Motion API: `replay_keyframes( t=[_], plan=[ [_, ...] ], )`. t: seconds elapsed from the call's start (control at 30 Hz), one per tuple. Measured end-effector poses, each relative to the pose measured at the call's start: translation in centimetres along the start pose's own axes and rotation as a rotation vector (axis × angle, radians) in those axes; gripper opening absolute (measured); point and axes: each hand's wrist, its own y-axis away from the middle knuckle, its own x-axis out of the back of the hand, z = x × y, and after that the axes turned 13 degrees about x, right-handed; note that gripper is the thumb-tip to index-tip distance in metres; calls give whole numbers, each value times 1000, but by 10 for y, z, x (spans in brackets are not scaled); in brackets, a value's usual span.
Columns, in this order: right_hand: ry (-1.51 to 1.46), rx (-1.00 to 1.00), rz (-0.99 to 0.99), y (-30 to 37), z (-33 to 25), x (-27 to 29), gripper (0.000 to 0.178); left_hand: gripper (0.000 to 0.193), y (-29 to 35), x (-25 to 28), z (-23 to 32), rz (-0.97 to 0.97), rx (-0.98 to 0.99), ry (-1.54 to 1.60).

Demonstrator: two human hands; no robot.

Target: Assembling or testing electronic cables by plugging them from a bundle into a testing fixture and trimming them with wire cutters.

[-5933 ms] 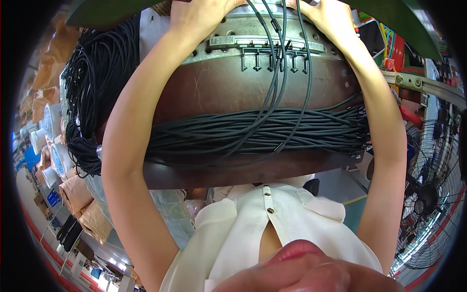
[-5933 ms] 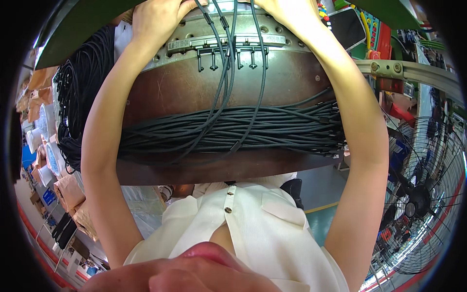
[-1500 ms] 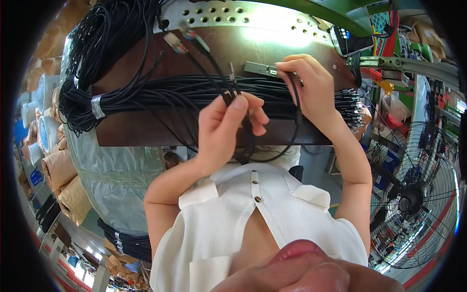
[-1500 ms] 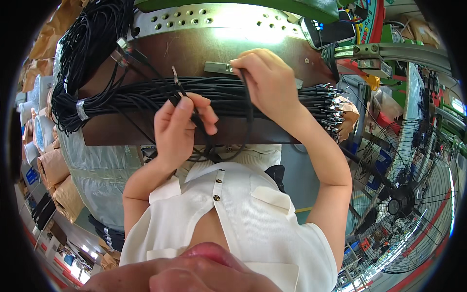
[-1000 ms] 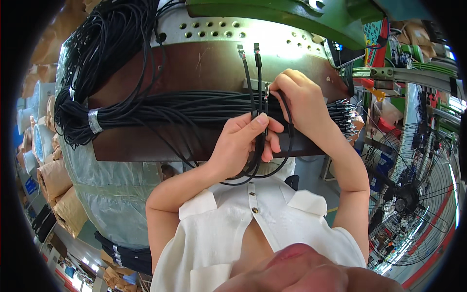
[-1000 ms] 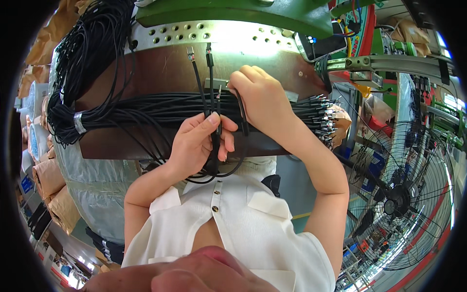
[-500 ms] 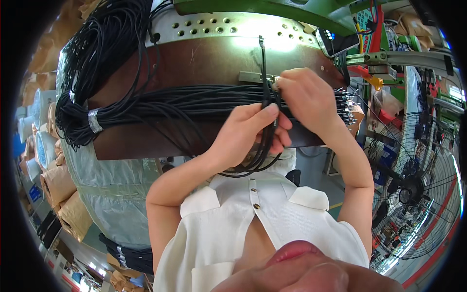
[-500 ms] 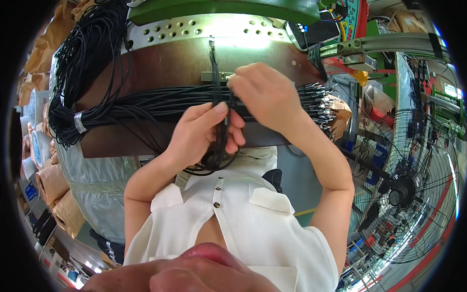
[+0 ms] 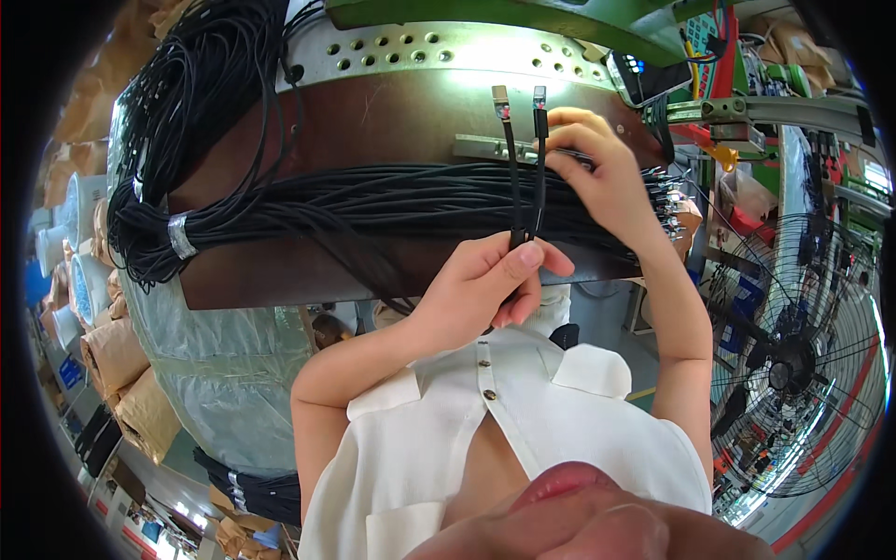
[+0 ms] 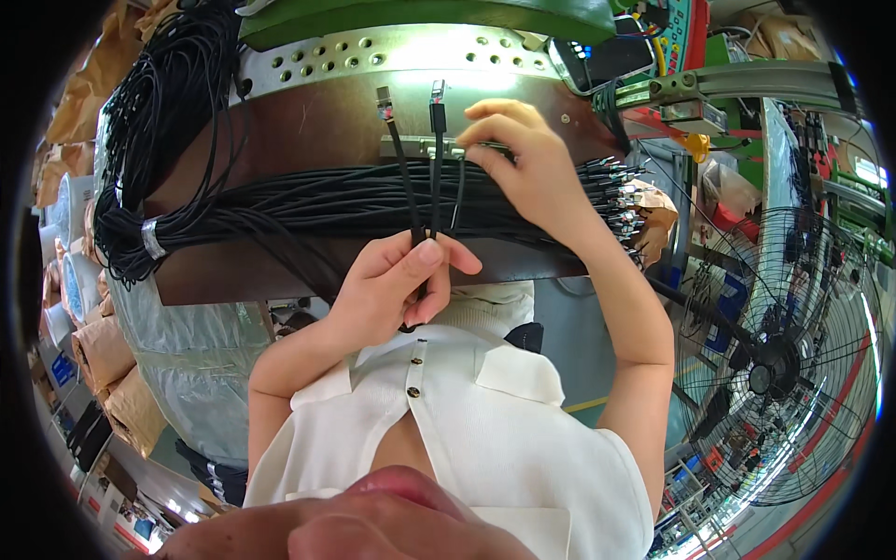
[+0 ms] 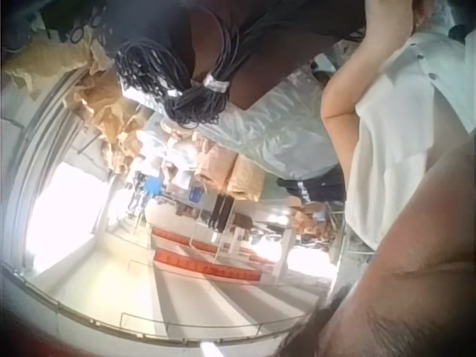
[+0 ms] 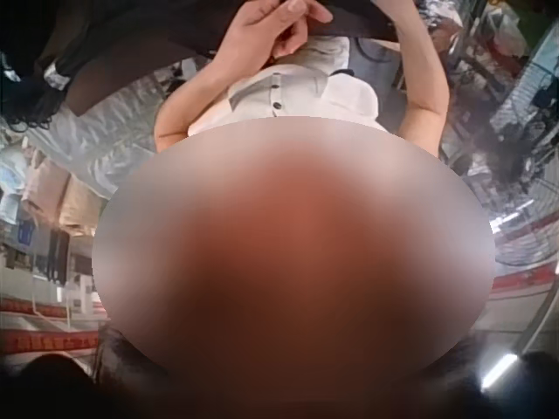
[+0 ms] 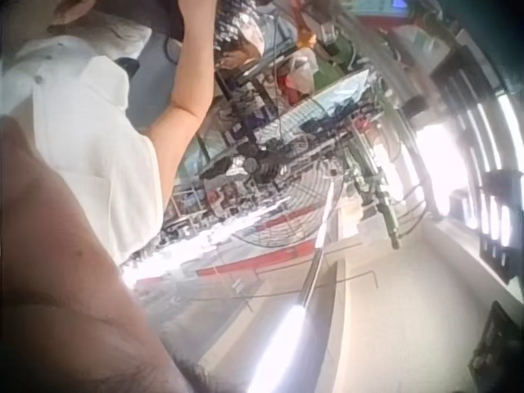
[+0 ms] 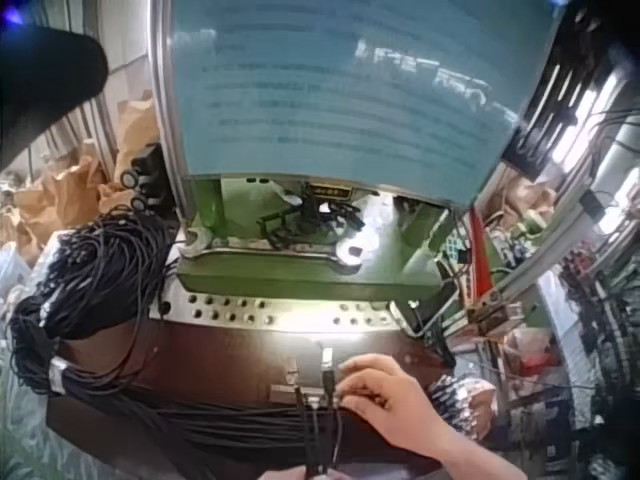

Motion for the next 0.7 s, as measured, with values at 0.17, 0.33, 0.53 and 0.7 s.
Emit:
replay_keyframes(
  t=[0.17, 0.33, 0.53, 0.7],
  plan=[
    [-887, -573, 152, -20, -34, 15, 33, 40, -12, -6, 1, 20, 6, -131],
    [-325, -318, 91, -2, -53, 22, 22, 41, -12, -5, 5, 139, -47, -28],
    [552, 191, 39, 3, -19, 20, 28, 41, -13, -9, 25, -133, 227, -90],
    [287, 40, 136, 23, -5, 9, 19, 42, -11, -8, 12, 355, -453, -616]
  ],
)
